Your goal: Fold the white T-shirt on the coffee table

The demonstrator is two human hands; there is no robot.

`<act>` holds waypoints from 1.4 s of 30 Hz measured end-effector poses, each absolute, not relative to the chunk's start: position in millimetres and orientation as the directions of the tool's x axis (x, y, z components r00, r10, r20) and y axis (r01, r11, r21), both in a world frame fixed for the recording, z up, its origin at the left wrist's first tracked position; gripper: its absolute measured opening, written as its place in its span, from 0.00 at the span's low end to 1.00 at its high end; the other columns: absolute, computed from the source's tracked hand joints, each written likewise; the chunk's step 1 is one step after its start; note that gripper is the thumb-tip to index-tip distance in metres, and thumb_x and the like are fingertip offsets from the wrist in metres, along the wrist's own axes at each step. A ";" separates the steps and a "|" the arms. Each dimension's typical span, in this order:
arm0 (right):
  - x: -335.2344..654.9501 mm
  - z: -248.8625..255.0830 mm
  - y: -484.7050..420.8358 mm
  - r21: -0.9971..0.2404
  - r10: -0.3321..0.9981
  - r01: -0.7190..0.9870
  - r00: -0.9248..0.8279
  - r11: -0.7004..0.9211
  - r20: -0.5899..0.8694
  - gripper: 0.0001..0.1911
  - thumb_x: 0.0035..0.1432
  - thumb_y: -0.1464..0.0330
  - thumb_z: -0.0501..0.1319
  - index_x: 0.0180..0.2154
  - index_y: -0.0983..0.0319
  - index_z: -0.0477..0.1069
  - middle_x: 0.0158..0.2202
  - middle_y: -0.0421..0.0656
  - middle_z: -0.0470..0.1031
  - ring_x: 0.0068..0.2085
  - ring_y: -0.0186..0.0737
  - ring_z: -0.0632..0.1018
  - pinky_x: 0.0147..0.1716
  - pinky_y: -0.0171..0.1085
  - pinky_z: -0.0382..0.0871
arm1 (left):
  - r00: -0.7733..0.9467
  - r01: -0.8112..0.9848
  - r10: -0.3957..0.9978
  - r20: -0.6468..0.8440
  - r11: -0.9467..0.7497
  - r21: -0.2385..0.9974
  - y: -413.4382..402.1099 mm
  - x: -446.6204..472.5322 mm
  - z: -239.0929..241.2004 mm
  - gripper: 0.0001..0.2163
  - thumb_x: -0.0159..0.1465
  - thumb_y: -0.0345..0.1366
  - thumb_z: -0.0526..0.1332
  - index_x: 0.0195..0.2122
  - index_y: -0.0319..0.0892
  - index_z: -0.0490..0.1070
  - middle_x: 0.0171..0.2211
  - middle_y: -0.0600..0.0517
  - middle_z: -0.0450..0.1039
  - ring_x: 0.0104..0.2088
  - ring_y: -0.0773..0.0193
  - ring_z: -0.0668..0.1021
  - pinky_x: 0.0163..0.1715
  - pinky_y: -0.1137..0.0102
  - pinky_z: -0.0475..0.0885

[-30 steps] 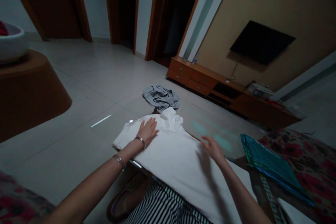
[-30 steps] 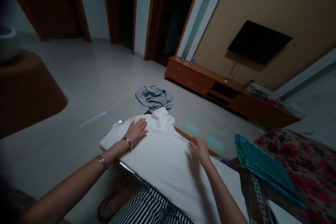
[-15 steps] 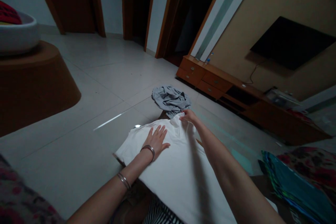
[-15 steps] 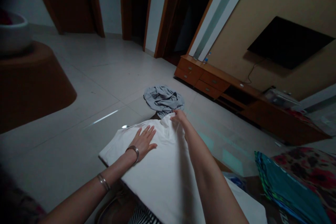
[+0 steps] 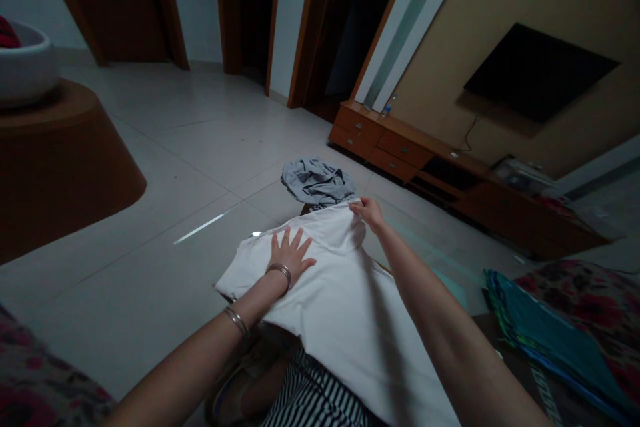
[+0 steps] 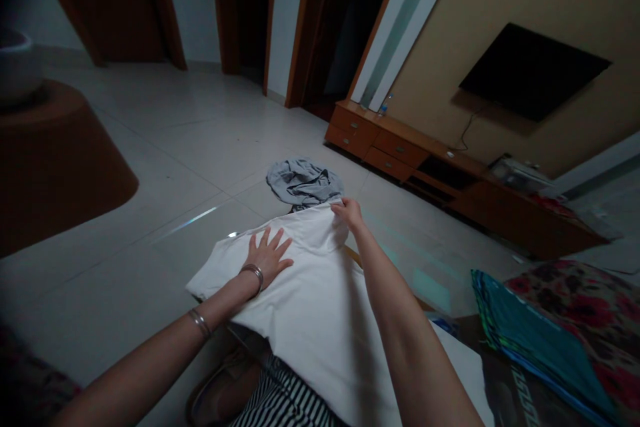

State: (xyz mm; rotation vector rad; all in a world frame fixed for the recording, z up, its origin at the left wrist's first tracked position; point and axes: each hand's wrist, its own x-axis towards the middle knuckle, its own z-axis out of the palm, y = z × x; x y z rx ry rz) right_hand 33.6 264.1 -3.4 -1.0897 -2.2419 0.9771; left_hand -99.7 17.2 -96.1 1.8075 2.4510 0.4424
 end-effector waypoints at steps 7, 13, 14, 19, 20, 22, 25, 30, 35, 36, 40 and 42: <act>39.3 33.7 213.4 -0.658 0.780 0.503 -0.587 0.561 0.216 0.05 0.47 0.69 0.60 0.28 0.64 0.72 0.27 0.38 0.71 0.30 0.33 0.69 0.30 0.31 0.61 | -0.281 0.941 0.955 0.095 0.255 0.222 15.3 -125.1 -88.4 0.27 0.66 0.52 0.48 0.65 0.50 0.58 0.68 0.49 0.48 0.67 0.42 0.48 0.60 0.38 0.43; 76.6 56.7 114.9 -0.730 0.374 0.152 -0.915 0.667 0.152 0.10 0.56 0.65 0.60 0.37 0.62 0.75 0.32 0.41 0.76 0.31 0.34 0.74 0.33 0.31 0.66 | -0.298 0.944 0.950 0.090 0.279 0.179 14.1 -133.9 -80.6 0.24 0.66 0.42 0.48 0.63 0.47 0.61 0.67 0.45 0.51 0.66 0.40 0.51 0.57 0.37 0.47; 87.4 55.9 109.1 -0.766 0.365 0.144 -0.923 0.627 0.125 0.11 0.57 0.63 0.59 0.38 0.62 0.76 0.32 0.41 0.77 0.31 0.34 0.75 0.33 0.32 0.67 | -0.289 0.949 0.952 0.097 0.271 0.162 13.7 -135.1 -80.6 0.23 0.66 0.36 0.47 0.62 0.46 0.63 0.67 0.45 0.52 0.66 0.41 0.51 0.57 0.38 0.48; 140.3 21.9 140.6 -0.673 0.710 0.474 -0.696 0.568 0.109 0.08 0.52 0.71 0.61 0.36 0.63 0.76 0.34 0.44 0.77 0.34 0.38 0.76 0.36 0.36 0.69 | -0.255 0.965 0.958 0.133 0.245 0.090 12.2 -139.9 -83.0 0.26 0.62 0.25 0.45 0.60 0.41 0.65 0.66 0.44 0.54 0.66 0.45 0.53 0.58 0.42 0.50; 147.4 11.0 149.6 -0.622 0.733 0.536 -0.674 0.571 0.092 0.10 0.49 0.74 0.62 0.36 0.63 0.76 0.35 0.45 0.77 0.36 0.39 0.76 0.39 0.37 0.69 | -0.256 0.966 0.958 0.131 0.247 0.080 12.2 -140.1 -83.3 0.27 0.61 0.25 0.45 0.61 0.41 0.64 0.66 0.44 0.54 0.66 0.45 0.53 0.58 0.43 0.50; 155.6 -10.5 160.9 -0.536 0.717 0.579 -0.693 0.615 0.074 0.18 0.43 0.79 0.63 0.39 0.62 0.75 0.40 0.46 0.77 0.42 0.42 0.75 0.44 0.40 0.68 | -0.257 0.966 0.959 0.123 0.251 0.061 12.5 -139.5 -83.8 0.27 0.61 0.25 0.46 0.62 0.40 0.62 0.66 0.44 0.54 0.66 0.45 0.53 0.58 0.43 0.50; 155.0 -36.6 160.4 -0.500 0.629 0.492 -0.764 0.713 0.145 0.26 0.41 0.82 0.60 0.45 0.60 0.74 0.46 0.46 0.74 0.48 0.42 0.72 0.50 0.42 0.64 | -0.258 0.966 0.958 0.126 0.255 0.040 12.9 -138.2 -84.7 0.28 0.61 0.24 0.46 0.63 0.40 0.61 0.66 0.44 0.54 0.66 0.46 0.53 0.58 0.44 0.50; 146.5 -63.5 155.8 -0.527 0.593 0.379 -0.735 0.761 0.328 0.13 0.50 0.78 0.58 0.36 0.60 0.74 0.39 0.44 0.74 0.43 0.40 0.72 0.45 0.38 0.64 | -0.248 0.969 0.956 0.154 0.245 0.042 13.4 -141.6 -83.6 0.25 0.61 0.25 0.47 0.60 0.41 0.64 0.66 0.44 0.54 0.65 0.48 0.55 0.58 0.47 0.50; 153.6 -81.2 164.8 -0.598 0.669 0.371 -0.621 0.711 0.409 0.11 0.49 0.79 0.54 0.26 0.61 0.73 0.30 0.42 0.74 0.36 0.38 0.72 0.40 0.37 0.65 | -0.251 0.965 0.949 0.189 0.231 0.122 16.3 -153.0 -76.0 0.18 0.67 0.36 0.48 0.55 0.45 0.69 0.65 0.47 0.56 0.61 0.52 0.61 0.55 0.53 0.56; 155.8 -83.3 165.2 -0.609 0.670 0.360 -0.616 0.707 0.414 0.12 0.48 0.80 0.54 0.25 0.61 0.72 0.30 0.42 0.74 0.36 0.38 0.73 0.40 0.37 0.65 | -0.248 0.965 0.950 0.191 0.226 0.133 17.2 -156.2 -75.4 0.18 0.68 0.38 0.47 0.55 0.46 0.68 0.65 0.48 0.58 0.60 0.53 0.62 0.54 0.53 0.57; 165.8 -85.2 160.1 -0.611 0.672 0.355 -0.605 0.708 0.427 0.12 0.50 0.79 0.54 0.24 0.61 0.72 0.35 0.44 0.76 0.40 0.40 0.74 0.44 0.39 0.66 | -0.295 0.948 0.929 0.223 0.255 0.191 19.0 -173.4 -78.6 0.18 0.68 0.37 0.47 0.55 0.43 0.69 0.61 0.46 0.63 0.58 0.53 0.64 0.54 0.54 0.58; 171.7 -82.6 154.3 -0.574 0.690 0.408 -0.564 0.710 0.452 0.12 0.51 0.79 0.54 0.26 0.61 0.74 0.38 0.46 0.77 0.43 0.42 0.74 0.46 0.42 0.66 | -0.396 0.907 0.890 0.225 0.341 0.247 18.0 -181.3 -79.5 0.17 0.68 0.35 0.48 0.52 0.42 0.71 0.58 0.45 0.67 0.57 0.54 0.66 0.54 0.56 0.59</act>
